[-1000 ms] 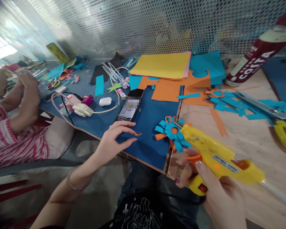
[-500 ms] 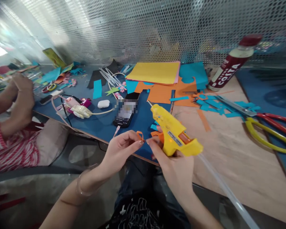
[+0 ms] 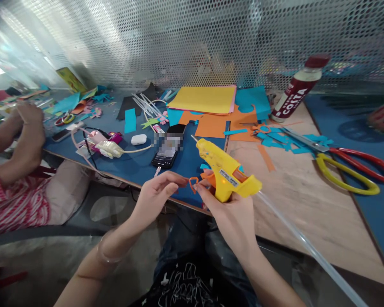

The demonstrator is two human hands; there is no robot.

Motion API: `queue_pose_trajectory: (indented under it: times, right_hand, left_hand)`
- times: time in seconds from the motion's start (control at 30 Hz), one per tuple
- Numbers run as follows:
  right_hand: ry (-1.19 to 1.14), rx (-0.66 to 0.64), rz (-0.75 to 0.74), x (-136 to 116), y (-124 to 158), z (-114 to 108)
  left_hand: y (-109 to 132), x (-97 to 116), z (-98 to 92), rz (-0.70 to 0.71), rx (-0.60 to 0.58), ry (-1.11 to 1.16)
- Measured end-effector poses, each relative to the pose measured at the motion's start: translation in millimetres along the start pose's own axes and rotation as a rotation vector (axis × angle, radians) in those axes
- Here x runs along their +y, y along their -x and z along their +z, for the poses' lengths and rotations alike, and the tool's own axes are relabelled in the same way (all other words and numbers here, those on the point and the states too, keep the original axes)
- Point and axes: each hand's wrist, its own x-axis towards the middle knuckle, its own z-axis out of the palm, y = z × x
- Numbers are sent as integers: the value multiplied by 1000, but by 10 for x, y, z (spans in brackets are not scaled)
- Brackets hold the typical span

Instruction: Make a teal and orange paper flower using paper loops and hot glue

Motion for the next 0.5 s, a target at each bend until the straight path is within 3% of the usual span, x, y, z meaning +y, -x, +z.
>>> queue_pose_trajectory:
  times: [0.13,0.3,0.5]
  right_hand:
    - [63,-61,7,-89,5,-41]
    - [102,-92,0,-87,-7,-73]
    - [82,-136,-14,-69,-29,-62]
  left_hand:
    - [-54,102,-62,47,-48,-53]
    - [-161,232,-102,-6,-208,-123]
    - [-248,234,-120,-46,-273,-143]
